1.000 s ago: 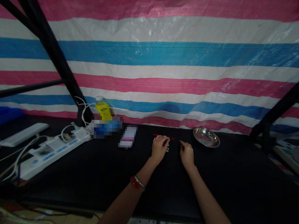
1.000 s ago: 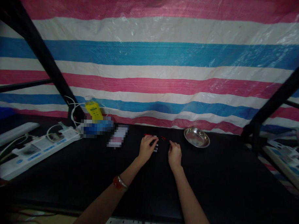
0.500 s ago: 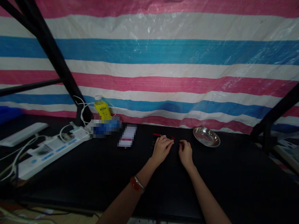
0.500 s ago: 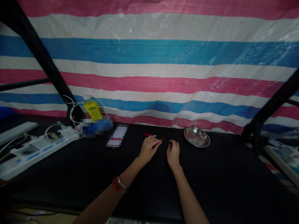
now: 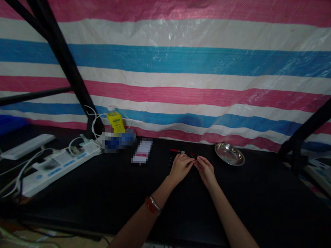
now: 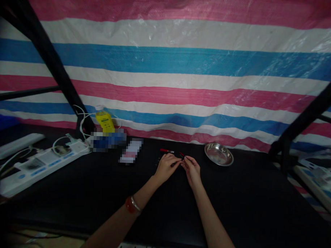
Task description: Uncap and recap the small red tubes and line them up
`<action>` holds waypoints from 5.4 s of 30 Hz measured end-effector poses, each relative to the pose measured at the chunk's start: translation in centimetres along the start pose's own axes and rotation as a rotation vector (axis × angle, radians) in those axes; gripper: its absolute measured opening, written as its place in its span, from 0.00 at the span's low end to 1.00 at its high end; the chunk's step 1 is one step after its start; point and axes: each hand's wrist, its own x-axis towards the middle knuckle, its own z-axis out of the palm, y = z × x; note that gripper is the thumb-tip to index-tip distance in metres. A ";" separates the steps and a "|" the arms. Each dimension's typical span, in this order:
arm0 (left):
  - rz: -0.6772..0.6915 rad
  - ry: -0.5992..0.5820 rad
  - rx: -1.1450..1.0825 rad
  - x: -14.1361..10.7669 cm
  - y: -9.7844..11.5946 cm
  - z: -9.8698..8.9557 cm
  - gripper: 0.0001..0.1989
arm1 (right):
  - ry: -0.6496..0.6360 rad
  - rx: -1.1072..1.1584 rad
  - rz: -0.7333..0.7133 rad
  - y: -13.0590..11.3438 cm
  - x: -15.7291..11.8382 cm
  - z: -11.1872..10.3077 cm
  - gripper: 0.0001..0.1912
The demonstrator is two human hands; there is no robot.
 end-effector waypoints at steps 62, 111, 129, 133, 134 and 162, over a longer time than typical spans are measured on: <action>-0.566 -0.079 0.368 -0.3 -1.1 0.0 0.14 | -0.327 0.121 0.550 -2.9 -0.6 -0.8 0.11; -0.154 -0.108 0.152 0.0 0.1 -0.7 0.13 | 0.043 -0.445 -0.531 -1.6 -2.8 1.6 0.17; -0.196 0.018 0.085 0.2 -1.3 -0.9 0.11 | 0.179 -0.377 -0.493 -0.9 -2.0 1.5 0.15; -0.285 0.002 0.197 0.3 -1.8 -1.8 0.12 | 0.110 -0.499 -0.487 -0.1 -1.3 1.2 0.13; -0.311 0.005 0.215 0.4 -2.0 -2.0 0.12 | 0.097 -0.549 -0.498 0.0 -1.2 1.1 0.12; -0.435 0.109 0.280 0.2 -3.1 -1.6 0.12 | 0.056 -1.100 -0.697 1.3 4.3 -0.4 0.17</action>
